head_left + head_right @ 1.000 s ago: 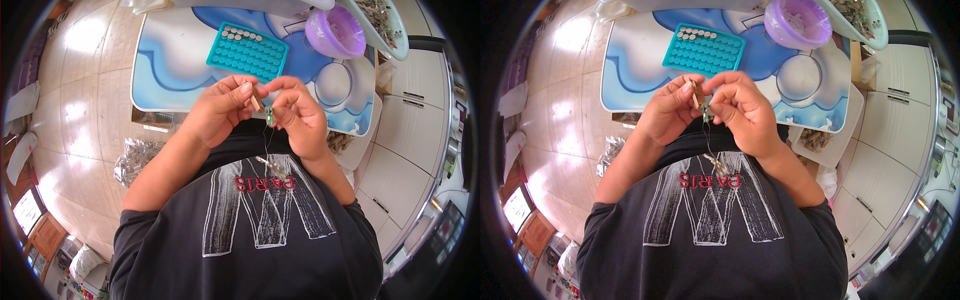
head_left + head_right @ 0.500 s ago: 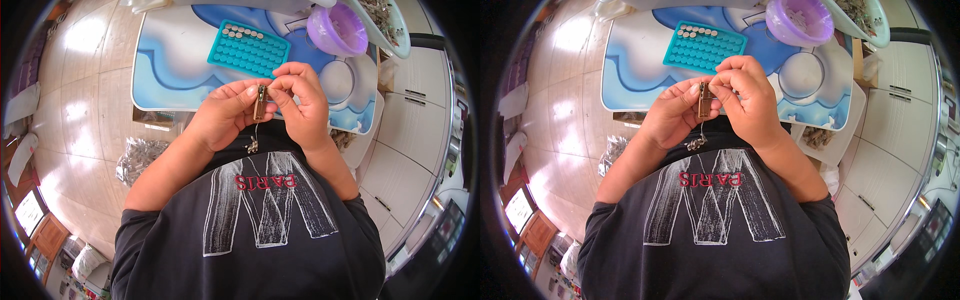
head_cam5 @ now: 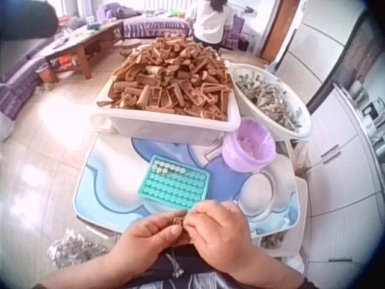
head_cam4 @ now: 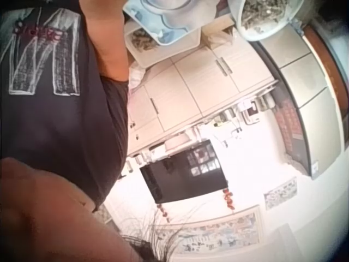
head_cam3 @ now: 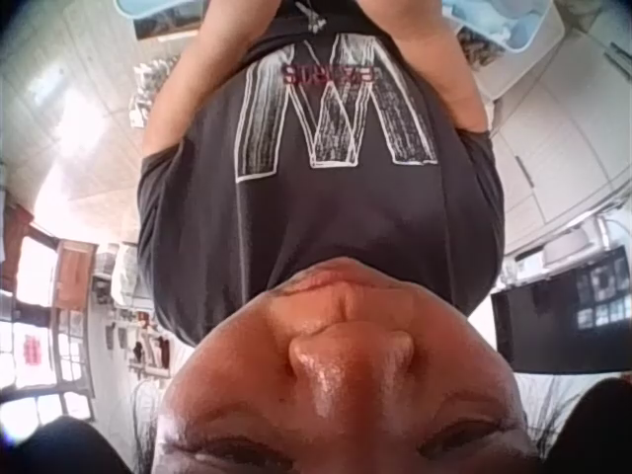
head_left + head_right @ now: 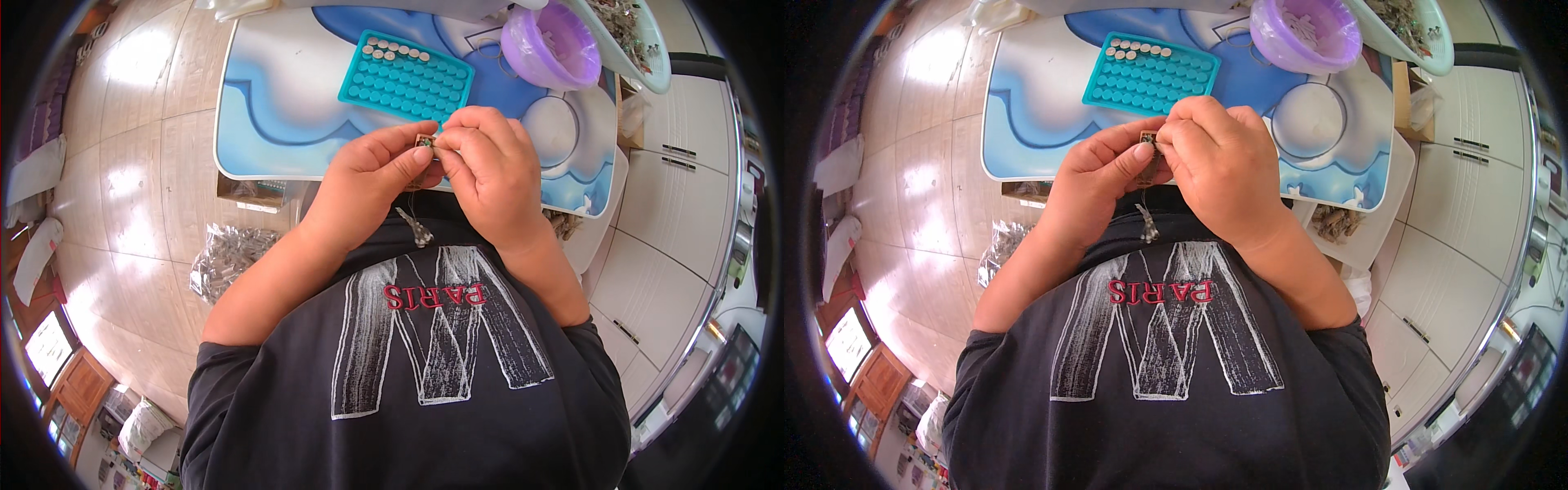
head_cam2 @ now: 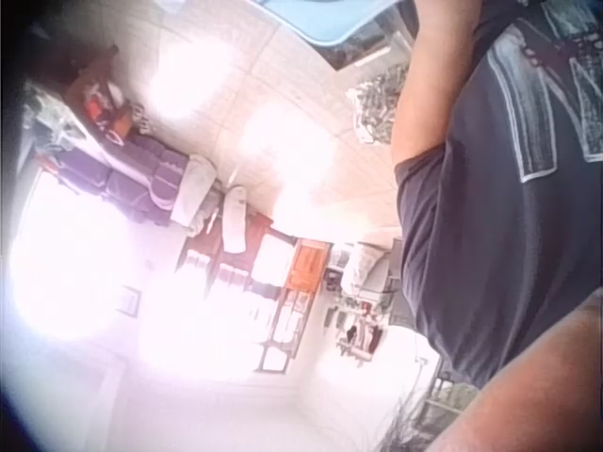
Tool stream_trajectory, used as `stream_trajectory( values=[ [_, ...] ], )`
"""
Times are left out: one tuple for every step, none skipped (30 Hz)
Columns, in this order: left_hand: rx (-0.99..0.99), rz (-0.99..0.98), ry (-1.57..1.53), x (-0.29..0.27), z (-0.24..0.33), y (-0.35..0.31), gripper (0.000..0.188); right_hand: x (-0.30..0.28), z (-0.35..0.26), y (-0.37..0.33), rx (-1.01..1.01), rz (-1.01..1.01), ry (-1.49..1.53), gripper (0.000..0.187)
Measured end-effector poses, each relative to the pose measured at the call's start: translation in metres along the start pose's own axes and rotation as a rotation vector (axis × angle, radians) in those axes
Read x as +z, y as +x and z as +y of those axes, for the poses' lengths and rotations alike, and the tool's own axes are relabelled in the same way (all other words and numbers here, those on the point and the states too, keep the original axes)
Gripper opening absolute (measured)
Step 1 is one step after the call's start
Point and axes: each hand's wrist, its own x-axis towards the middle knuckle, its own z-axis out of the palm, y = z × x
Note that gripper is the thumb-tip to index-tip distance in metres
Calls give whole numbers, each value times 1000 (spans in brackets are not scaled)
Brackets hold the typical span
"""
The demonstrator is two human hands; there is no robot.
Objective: The person assembles small electronic connectors by hand, combining metal terminals and plastic housings from storage bins.
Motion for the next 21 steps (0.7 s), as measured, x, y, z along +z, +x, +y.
stream_trajectory(
  values=[
    [6,-1,36,0,1,-1,33,0,0,0,-9,-6,-4,11],
    [12,-1,71,0,1,-1,33,0,0,0,-9,-6,-4,11],
    [12,-2,71,0,2,-1,33,1,1,-1,9,6,41,11],
    [11,-23,102,-1,4,-2,34,3,2,-1,26,19,87,11],
    [9,-45,133,-1,5,-2,35,4,2,-2,26,18,87,11],
    [8,-45,132,-2,4,-1,35,6,3,-3,55,16,122,11],
    [0,-45,152,-3,5,-1,35,6,3,-3,80,15,159,11],
    [-9,-45,171,-3,5,-1,34,6,3,-3,78,17,160,11],
    [-7,-44,173,-2,5,-1,34,6,2,-2,85,9,162,11],
    [-31,-12,114,-2,3,0,33,8,2,-2,94,-1,163,12],
    [-55,19,55,-2,1,0,32,11,2,-3,93,-2,164,12],
    [-55,21,54,-3,0,2,32,15,3,-4,108,40,163,13],
    [-54,60,-22,-3,-2,3,27,17,3,-4,123,82,160,13],
    [-52,99,-97,-2,-2,4,24,17,1,-4,123,82,159,13],
    [-52,99,-98,-2,-2,4,24,16,-3,-5,164,91,194,15],
    [-41,124,-88,-2,-2,4,23,15,-6,-6,204,99,232,16],
    [-29,150,-78,-1,-1,3,22,15,-7,-8,203,97,234,16],
    [-28,153,-79,0,-1,3,22,15,-9,-9,228,48,244,18],
    [-24,181,-87,2,0,3,22,14,-10,-10,255,1,249,19],
    [-19,210,-96,3,1,3,23,13,-11,-10,255,1,247,19],
    [-20,209,-96,2,1,3,23,12,-13,-10,251,-5,247,19]
  ],
)
